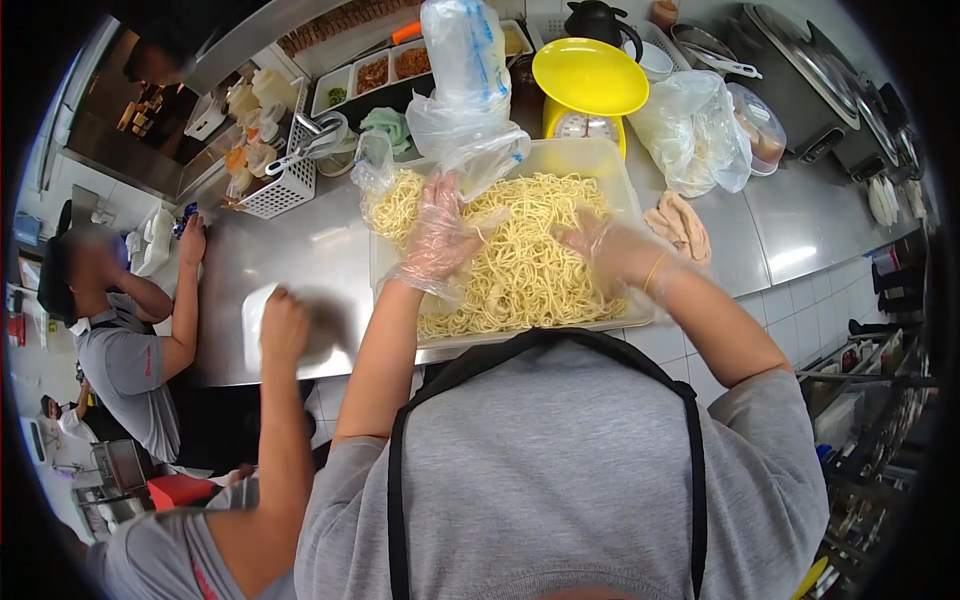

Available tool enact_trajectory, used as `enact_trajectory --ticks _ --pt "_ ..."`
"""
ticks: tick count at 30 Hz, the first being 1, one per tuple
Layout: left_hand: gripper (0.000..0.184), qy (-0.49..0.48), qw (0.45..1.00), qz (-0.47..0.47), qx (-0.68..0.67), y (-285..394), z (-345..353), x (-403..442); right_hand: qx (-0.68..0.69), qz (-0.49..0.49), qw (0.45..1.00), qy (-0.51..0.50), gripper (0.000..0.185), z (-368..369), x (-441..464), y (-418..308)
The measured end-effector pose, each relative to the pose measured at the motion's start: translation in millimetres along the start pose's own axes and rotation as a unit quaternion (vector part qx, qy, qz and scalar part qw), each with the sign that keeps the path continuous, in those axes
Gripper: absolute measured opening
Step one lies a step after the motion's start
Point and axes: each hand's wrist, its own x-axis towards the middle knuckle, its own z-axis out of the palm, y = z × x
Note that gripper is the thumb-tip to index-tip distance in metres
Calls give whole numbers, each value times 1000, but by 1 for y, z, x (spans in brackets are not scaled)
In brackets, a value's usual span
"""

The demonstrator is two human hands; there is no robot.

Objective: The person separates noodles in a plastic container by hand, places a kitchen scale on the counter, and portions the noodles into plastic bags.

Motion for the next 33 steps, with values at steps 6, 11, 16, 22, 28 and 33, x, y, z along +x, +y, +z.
enact_trajectory --ticks 6,11,16,22,28,33 --pt "93 -31 999 -19 -11 -2 1 -1 85 27 994 -58 77 0 13 14" --pt "92 -15 1000 2 20 -7 3 0 139 -151 936 287 48 -29 2 20" --pt "93 -30 988 -98 -115 13 -7 2 189 -133 925 301 47 -115 -21 1" --pt "101 19 980 -11 -199 -12 -3 1 241 -171 850 436 43 -130 -9 -9" --pt "96 -5 964 -98 -246 13 -16 3 159 -208 899 351 47 -85 35 0" --pt "93 11 914 -51 -402 -9 -11 -1 277 -43 960 -10 57 -49 67 38"
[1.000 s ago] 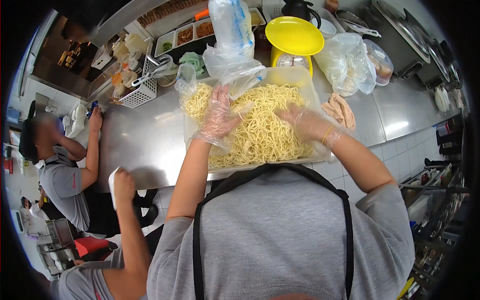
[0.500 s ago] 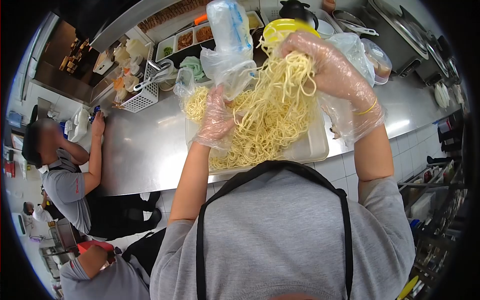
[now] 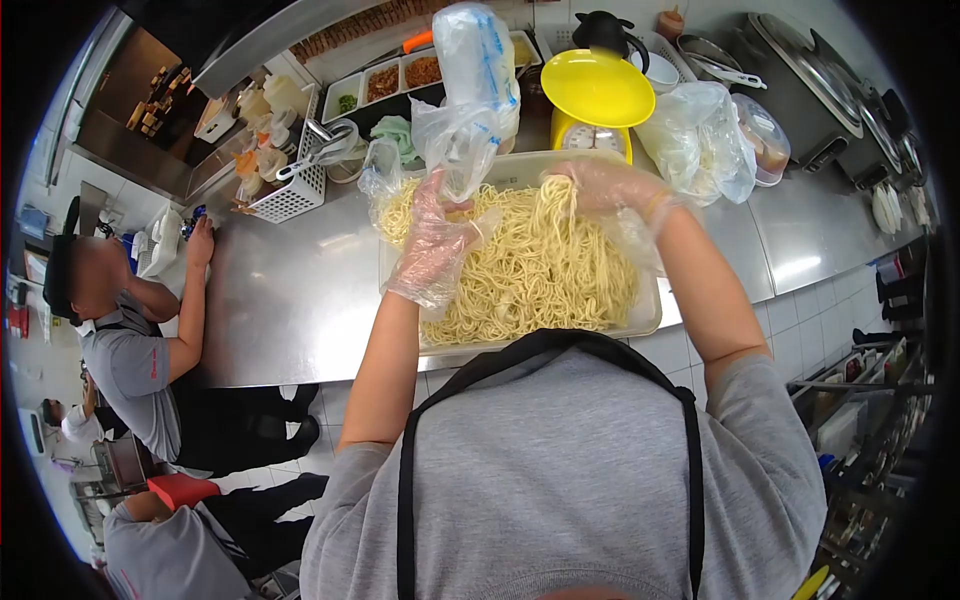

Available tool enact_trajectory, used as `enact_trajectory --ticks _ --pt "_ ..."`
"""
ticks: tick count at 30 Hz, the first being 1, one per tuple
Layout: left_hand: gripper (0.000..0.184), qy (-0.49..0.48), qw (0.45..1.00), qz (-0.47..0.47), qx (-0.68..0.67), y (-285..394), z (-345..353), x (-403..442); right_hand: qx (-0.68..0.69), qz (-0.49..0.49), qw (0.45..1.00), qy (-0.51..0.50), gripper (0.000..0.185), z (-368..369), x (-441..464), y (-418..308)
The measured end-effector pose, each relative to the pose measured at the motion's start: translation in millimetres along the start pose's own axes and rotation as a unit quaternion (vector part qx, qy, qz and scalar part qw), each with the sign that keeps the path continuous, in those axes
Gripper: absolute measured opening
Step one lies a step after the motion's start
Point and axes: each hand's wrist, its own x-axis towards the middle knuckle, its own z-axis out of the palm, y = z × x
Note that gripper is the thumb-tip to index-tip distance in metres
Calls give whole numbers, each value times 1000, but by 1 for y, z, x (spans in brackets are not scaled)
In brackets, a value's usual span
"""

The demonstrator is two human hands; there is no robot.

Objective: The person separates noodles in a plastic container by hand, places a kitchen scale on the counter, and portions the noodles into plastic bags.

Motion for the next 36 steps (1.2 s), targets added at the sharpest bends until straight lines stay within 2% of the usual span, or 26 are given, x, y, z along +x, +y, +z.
enact_trajectory --ticks 2,3,5,9,11,12,14,15,16,18,19,22,25,26,28,32,34,35,36 --pt "92 10 1000 -13 9 -1 0 0 -139 113 983 26 60 16 14 32" --pt "93 17 999 -29 16 0 0 0 -140 112 983 28 60 26 23 52" --pt "92 18 999 -18 46 4 2 0 -122 30 992 19 68 36 34 69" --pt "87 19 995 3 102 9 6 -2 -151 82 985 -29 70 34 32 53" --pt "86 20 998 10 65 12 8 -2 -100 5 994 -41 68 39 22 47" --pt "85 21 999 16 30 13 7 -3 -101 2 994 -41 68 44 22 50" --pt "83 29 999 -4 -16 16 6 -4 148 -39 986 64 63 50 22 63" --pt "81 37 997 -24 -65 18 6 -4 302 -45 949 74 62 35 6 42" --pt "81 55 997 -12 -59 20 5 -2 318 -84 938 108 61 25 -8 21" --pt "67 54 980 -4 -192 22 3 -5 339 -164 910 174 60 4 -37 -21" --pt "67 69 980 7 -184 26 1 -8 339 -201 896 204 60 -4 -51 -37" --pt "61 81 982 45 -168 35 -2 -10 312 -287 861 279 60 -17 -70 -66" --pt "40 119 975 40 -185 40 -1 -12 263 -347 824 364 60 -31 -78 -87" --pt "40 119 975 42 -186 46 -1 -12 243 -361 810 393 60 -36 -79 -94" --pt "28 175 981 -26 -81 60 -2 -9 196 -386 782 448 60 -47 -82 -105" --pt "30 189 979 -58 -44 48 0 -8 87 -394 730 552 61 -71 -84 -119" --pt "24 164 980 91 66 43 3 -8 37 -407 710 573 61 -68 -84 -124" --pt "24 157 982 87 63 41 4 -9 13 -414 702 580 61 -68 -83 -125" --pt "33 116 980 80 144 40 5 -9 -15 -414 697 585 61 -66 -80 -126"
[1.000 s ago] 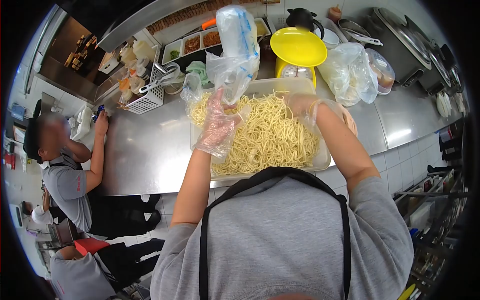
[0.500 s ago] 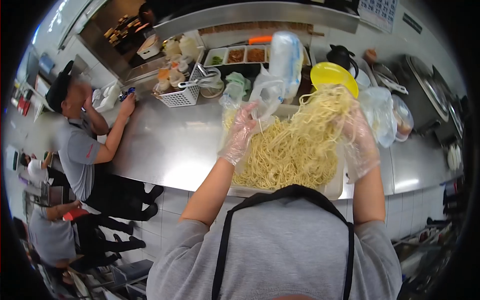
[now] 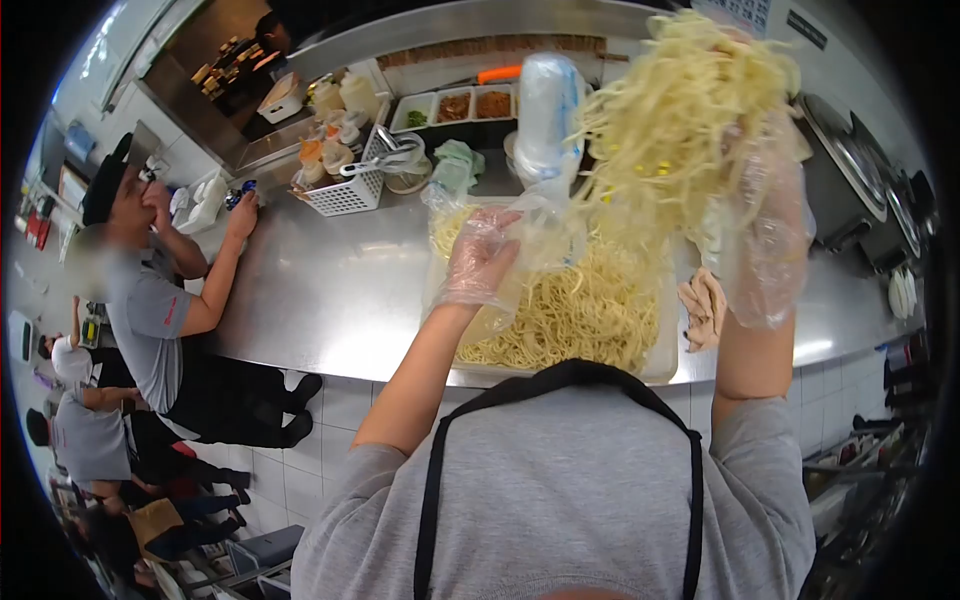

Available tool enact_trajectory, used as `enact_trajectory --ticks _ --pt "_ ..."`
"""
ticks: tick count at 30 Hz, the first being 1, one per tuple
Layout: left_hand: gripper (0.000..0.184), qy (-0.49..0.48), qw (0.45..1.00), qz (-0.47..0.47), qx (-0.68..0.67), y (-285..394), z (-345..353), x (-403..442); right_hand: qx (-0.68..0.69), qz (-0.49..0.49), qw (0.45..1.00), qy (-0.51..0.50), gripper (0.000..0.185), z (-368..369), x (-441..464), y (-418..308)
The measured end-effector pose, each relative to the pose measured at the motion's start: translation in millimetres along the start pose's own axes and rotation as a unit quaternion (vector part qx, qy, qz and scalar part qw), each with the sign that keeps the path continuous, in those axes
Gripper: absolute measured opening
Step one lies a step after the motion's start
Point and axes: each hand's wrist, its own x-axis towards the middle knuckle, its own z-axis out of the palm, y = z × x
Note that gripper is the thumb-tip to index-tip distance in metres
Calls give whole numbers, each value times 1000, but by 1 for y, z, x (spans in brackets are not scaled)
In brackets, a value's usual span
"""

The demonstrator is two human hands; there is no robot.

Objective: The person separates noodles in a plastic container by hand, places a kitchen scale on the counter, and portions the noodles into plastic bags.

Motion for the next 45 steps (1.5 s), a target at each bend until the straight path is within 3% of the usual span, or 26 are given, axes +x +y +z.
enact_trajectory --ticks 2,4,8,10,11,13,14,15,17,18,19,20,21,22,24,27,28,30,31,32,33,35,39,41,43,45 --pt "42 -59 996 6 70 -10 16 -8 -55 -27 998 -26 61 9 -14 3" --pt "51 -101 985 -103 -93 -34 36 -14 -74 -34 994 -68 61 25 -39 16" --pt "55 -210 945 -250 -9 -22 38 -22 150 119 961 -201 62 61 -126 29" --pt "53 -194 946 59 252 -38 36 -36 172 185 912 -324 53 72 -162 31" --pt "53 -195 946 58 252 -36 35 -34 178 206 891 -363 50 75 -177 33" --pt "56 -228 953 -36 196 -26 31 -26 -32 187 835 -516 55 74 -196 39" --pt "52 -237 958 -123 106 -20 31 -26 -36 197 831 -520 52 73 -188 36" --pt "52 -239 957 -123 107 -16 37 -26 -37 198 831 -518 52 76 -190 38" --pt "50 -131 935 -228 -239 -8 61 -22 -198 150 753 -609 41 82 -201 47" --pt "51 -70 871 -273 -401 -1 67 -22 -199 153 753 -609 41 82 -209 54" --pt "51 -72 871 -275 -402 7 63 -24 -163 154 788 -573 34 80 -215 61" --pt "59 -184 972 -120 -81 22 54 -23 -125 150 820 -537 27 78 -219 67" --pt "66 -267 928 53 254 30 48 -22 -90 152 851 -495 27 80 -222 73" --pt "66 -267 928 53 255 27 50 -22 -62 159 872 -459 27 84 -226 79" --pt "76 -209 932 208 210 22 58 -26 -54 186 875 -445 27 91 -224 79" --pt "69 -148 958 192 153 20 64 -25 -81 245 843 -471 27 91 -205 64" --pt "69 -149 958 193 153 17 61 -19 -103 266 806 -519 27 87 -188 58" --pt "69 -79 994 63 33 5 51 -1 -129 287 695 -646 32 74 -122 27" --pt "69 -80 994 63 32 9 50 3 -89 230 759 -603 38 66 -113 24" --pt "68 -64 993 -38 -91 17 50 9 -50 171 814 -553 45 57 -107 23" --pt "67 -46 966 -140 -212 21 49 13 -52 174 813 -554 45 45 -100 23" --pt "66 -58 954 -135 -262 18 44 13 24 197 868 -455 66 18 -91 24" --pt "69 -107 965 -163 -173 24 46 16 8 307 853 -422 81 -24 -102 41" --pt "69 -123 971 -162 -124 23 50 17 -88 313 810 -489 89 -27 -135 63" --pt "71 -117 929 -214 -277 55 47 19 -148 341 760 -533 84 -8 -164 74" --pt "70 -100 913 -196 -343 85 44 21 -176 377 626 -660 70 23 -177 87"
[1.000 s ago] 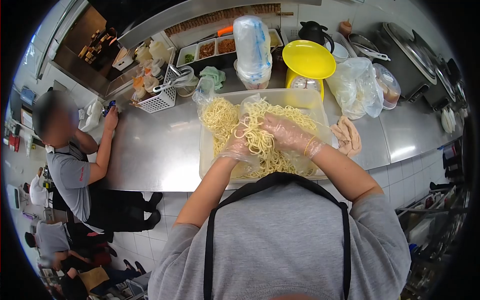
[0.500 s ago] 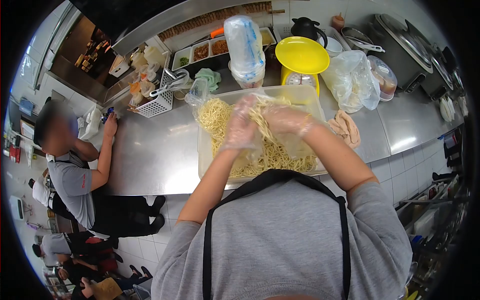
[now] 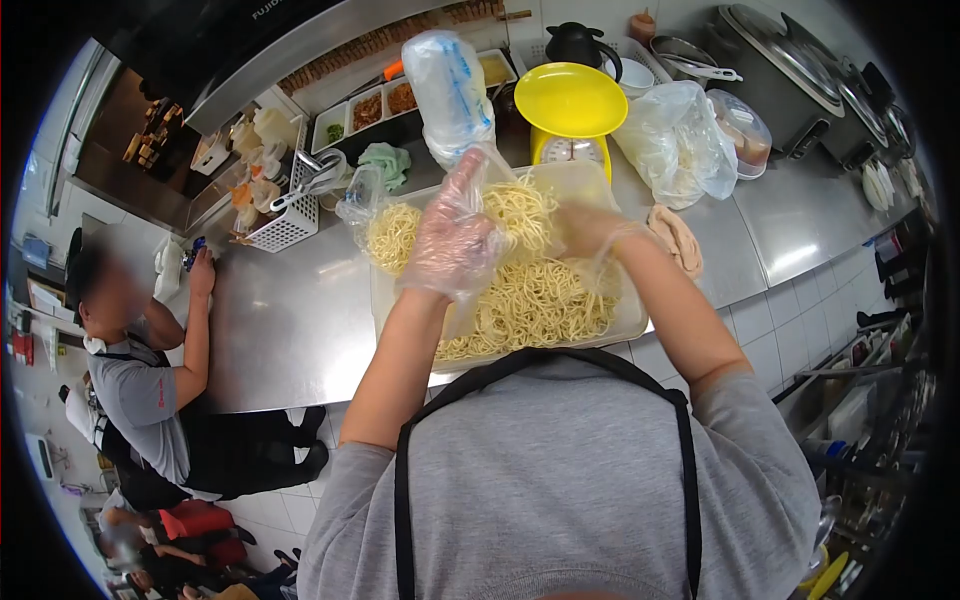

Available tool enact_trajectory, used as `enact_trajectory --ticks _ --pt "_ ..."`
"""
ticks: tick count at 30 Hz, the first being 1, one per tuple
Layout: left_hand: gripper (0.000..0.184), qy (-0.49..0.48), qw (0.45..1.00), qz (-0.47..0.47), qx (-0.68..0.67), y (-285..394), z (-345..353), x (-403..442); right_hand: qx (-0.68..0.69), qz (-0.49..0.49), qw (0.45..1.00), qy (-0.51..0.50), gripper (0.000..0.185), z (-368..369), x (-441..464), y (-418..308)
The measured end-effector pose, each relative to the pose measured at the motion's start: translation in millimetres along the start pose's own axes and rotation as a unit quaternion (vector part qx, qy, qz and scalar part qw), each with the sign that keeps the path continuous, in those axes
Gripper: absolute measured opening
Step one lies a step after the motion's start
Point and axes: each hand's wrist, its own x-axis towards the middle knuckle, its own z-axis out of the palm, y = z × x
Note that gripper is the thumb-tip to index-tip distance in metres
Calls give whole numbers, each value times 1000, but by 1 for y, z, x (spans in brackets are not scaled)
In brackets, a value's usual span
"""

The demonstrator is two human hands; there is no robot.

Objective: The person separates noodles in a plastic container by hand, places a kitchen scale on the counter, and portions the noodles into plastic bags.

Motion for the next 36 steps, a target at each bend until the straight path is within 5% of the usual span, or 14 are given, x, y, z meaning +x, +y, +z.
enact_trajectory --ticks 3,7,11,14,19,23,26,28,32,34,36 --pt "68 -6 998 15 -58 7 -7 -3 172 -72 982 5 56 16 22 15" --pt "70 9 999 -24 -24 -30 -51 -1 107 -29 993 -32 49 -9 3 -3" --pt "74 54 997 -62 11 -63 -85 2 114 -223 962 109 39 -41 -29 0" --pt "76 29 998 -54 -26 -49 -76 -7 39 -194 973 120 36 -93 -66 -26" --pt "80 -23 994 -47 93 -33 -69 -13 61 -262 922 280 26 -117 -86 -48" --pt "80 -15 993 -84 81 -26 -63 -16 70 -236 937 248 27 -118 -77 -50" --pt "75 -21 978 -44 204 -33 -68 -18 -39 -193 970 139 29 -102 -53 -37" --pt "74 -30 982 -24 185 -44 -77 -17 -25 -165 977 -135 37 -99 -48 -34" --pt "77 -21 989 -14 149 -58 -83 -17 136 -203 968 -56 35 -92 -8 -3" --pt "77 -15 988 -31 150 -56 -76 -17 -6 -34 999 -23 36 -62 35 8" --pt "77 -13 989 -35 145 -59 -71 -15 -46 -34 998 -12 36 -31 50 -2"
